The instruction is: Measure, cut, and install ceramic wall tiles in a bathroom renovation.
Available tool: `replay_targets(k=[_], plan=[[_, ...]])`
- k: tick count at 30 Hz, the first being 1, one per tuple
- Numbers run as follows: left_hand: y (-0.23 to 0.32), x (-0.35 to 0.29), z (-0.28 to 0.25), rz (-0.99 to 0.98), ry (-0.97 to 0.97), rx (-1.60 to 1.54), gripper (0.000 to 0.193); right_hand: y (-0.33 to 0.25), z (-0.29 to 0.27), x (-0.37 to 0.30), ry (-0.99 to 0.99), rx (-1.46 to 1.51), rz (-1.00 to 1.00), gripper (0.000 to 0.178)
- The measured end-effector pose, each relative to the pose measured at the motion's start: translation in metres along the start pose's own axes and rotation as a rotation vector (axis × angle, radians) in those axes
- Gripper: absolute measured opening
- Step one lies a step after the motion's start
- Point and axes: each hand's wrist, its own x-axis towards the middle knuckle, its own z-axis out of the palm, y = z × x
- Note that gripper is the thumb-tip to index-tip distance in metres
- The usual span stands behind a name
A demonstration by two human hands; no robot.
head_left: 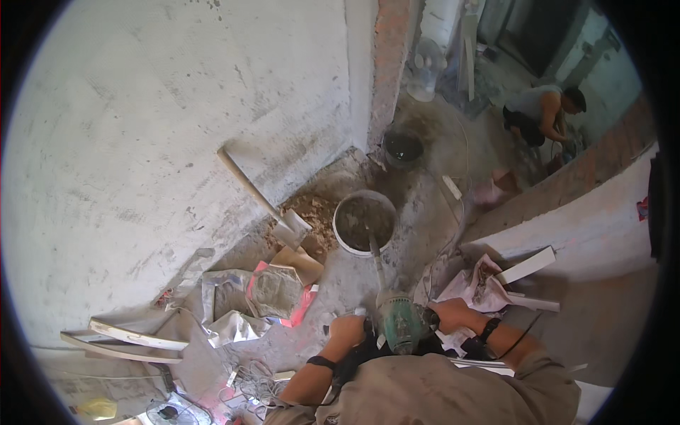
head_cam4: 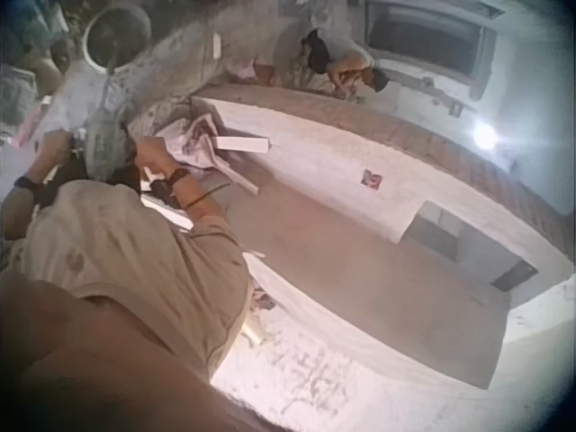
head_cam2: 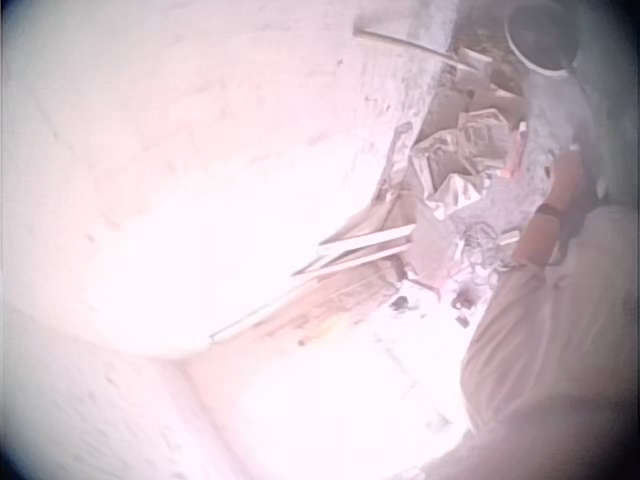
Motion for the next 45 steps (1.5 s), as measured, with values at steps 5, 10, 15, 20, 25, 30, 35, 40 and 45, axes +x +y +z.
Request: replay_targets(k=[5, 10, 15, 20, 25, 30, 35, 40, 45], plan=[[0.011, 0.016, -0.06, 0.028, 0.014, -0.046, 0.024, 0.003, -0.059, 0.003, 0.007, 0.017, -0.019, 0.045], [0.005, 0.049, -0.057, 0.031, 0.063, -0.067, 0.026, 0.003, -0.089, 0.024, 0.053, -0.174, 0.062, 0.047], [0.01, 0.051, -0.074, -0.018, -0.108, -0.07, 0.026, 0.007, -0.096, 0.031, -0.049, -0.305, 0.109, 0.042], [-0.014, 0.055, -0.08, -0.076, -0.249, -0.055, 0.032, 0.012, -0.129, 0.038, -0.087, -0.302, 0.089, 0.039], [0.006, 0.076, -0.109, -0.055, -0.245, -0.084, 0.033, 0.031, -0.169, 0.047, -0.169, -0.286, 0.045, 0.037], [0.011, 0.087, -0.135, -0.058, -0.283, -0.171, 0.036, 0.05, -0.203, 0.067, -0.217, -0.256, 0.048, 0.035], [0.014, 0.101, -0.14, -0.161, -0.417, -0.268, 0.032, 0.064, -0.242, 0.093, -0.306, -0.295, -0.069, 0.044], [0.014, 0.12, -0.133, -0.136, -0.349, -0.297, 0.028, 0.074, -0.267, 0.108, -0.367, -0.286, -0.074, 0.042], [0.032, 0.119, -0.141, -0.125, -0.273, -0.246, 0.03, 0.091, -0.232, 0.089, -0.252, -0.251, -0.046, 0.041]])
